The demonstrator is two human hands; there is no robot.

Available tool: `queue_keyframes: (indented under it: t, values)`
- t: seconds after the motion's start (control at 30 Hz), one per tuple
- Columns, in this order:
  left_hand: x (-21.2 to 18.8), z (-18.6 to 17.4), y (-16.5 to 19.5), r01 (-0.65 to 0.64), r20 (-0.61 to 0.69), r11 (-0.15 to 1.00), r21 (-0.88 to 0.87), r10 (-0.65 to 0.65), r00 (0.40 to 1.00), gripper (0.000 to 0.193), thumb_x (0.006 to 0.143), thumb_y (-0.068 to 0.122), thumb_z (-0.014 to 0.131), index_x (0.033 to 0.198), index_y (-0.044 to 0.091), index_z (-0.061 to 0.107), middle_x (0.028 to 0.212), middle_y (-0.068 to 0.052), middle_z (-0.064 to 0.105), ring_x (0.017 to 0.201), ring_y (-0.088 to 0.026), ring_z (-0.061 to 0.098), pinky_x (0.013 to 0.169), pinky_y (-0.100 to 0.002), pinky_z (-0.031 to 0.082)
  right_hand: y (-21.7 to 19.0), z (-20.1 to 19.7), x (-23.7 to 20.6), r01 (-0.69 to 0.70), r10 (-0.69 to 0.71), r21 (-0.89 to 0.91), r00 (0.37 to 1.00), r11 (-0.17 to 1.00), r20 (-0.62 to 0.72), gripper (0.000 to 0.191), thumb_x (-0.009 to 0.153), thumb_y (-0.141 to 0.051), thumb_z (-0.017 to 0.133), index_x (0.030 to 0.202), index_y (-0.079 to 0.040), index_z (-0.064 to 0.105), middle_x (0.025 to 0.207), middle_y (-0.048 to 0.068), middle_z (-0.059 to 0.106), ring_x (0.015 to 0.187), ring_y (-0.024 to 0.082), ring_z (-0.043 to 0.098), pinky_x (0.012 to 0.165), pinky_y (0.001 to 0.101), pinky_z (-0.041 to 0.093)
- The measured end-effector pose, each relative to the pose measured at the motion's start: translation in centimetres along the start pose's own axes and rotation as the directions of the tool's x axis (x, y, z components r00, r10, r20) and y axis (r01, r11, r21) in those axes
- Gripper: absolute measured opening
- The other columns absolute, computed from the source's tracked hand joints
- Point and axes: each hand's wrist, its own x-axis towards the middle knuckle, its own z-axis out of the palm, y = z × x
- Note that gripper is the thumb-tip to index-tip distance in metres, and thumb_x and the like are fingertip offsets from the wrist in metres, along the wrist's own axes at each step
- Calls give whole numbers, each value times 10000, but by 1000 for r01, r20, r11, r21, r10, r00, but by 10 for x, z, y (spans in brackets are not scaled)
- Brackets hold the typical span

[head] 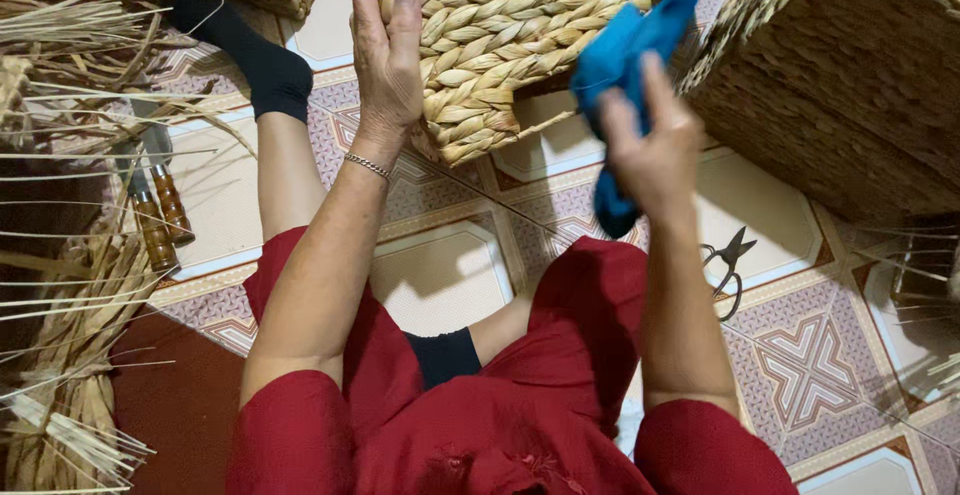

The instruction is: The person wipes the exterior and interior surfaces of a rectangular woven basket using a blue cloth. They rotate the basket to clean all sides and the inside, then place it on top of another basket.

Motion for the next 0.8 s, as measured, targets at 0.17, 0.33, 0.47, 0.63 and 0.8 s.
queue_keyframes:
  t: [0.17, 0.33, 0.47, 0.63, 0.8]
  values:
    - [2, -2, 0, 107, 54, 968, -225, -98, 994, 355, 1118, 370, 473, 1312, 74, 490, 1059, -102, 625, 950, -179, 560, 860, -361, 494, -54, 62, -59, 170, -164, -89, 984, 981, 70, 741, 915, -299, 806, 1548, -123, 463, 1004, 146, 681, 784, 318, 676, 696, 422, 551]
    - [3, -1, -2, 68, -3, 997, -28, -68, 998, 341, 1115, 365, 464, 1324, 98, 503, 1022, -78, 610, 936, -181, 591, 845, -363, 493, -85, 88, -78, 433, -416, -63, 891, 899, 184, 652, 847, -203, 800, 1459, -223, 574, 878, 102, 580, 709, 274, 617, 629, 408, 527]
    - [2, -7, -2, -51, 30, 996, 69, 49, 998, 334, 1134, 341, 483, 1356, 92, 500, 1042, -104, 621, 1012, -214, 603, 953, -377, 486, -66, 83, -78, 527, -519, -103, 849, 843, 97, 503, 835, -130, 794, 1310, -247, 674, 907, 93, 604, 758, 294, 632, 663, 406, 523]
    - [7, -8, -1, -54, 0, 997, 60, 54, 999, 330, 1151, 317, 499, 1364, 66, 494, 1154, -142, 633, 1133, -262, 589, 1043, -396, 460, -5, 36, -68, 425, -421, 18, 900, 905, -118, 477, 887, 11, 637, 1358, -64, 633, 1183, 179, 719, 988, 319, 712, 912, 371, 582]
    - [8, -4, 0, -20, -9, 1000, 8, 20, 1000, 336, 1139, 316, 503, 1355, 59, 499, 1187, -154, 625, 1117, -253, 613, 1032, -388, 484, 27, 29, -7, -17, 76, 345, 985, 939, -157, 567, 1008, -40, 582, 1551, 34, 437, 1240, 177, 713, 1042, 256, 686, 958, 371, 573]
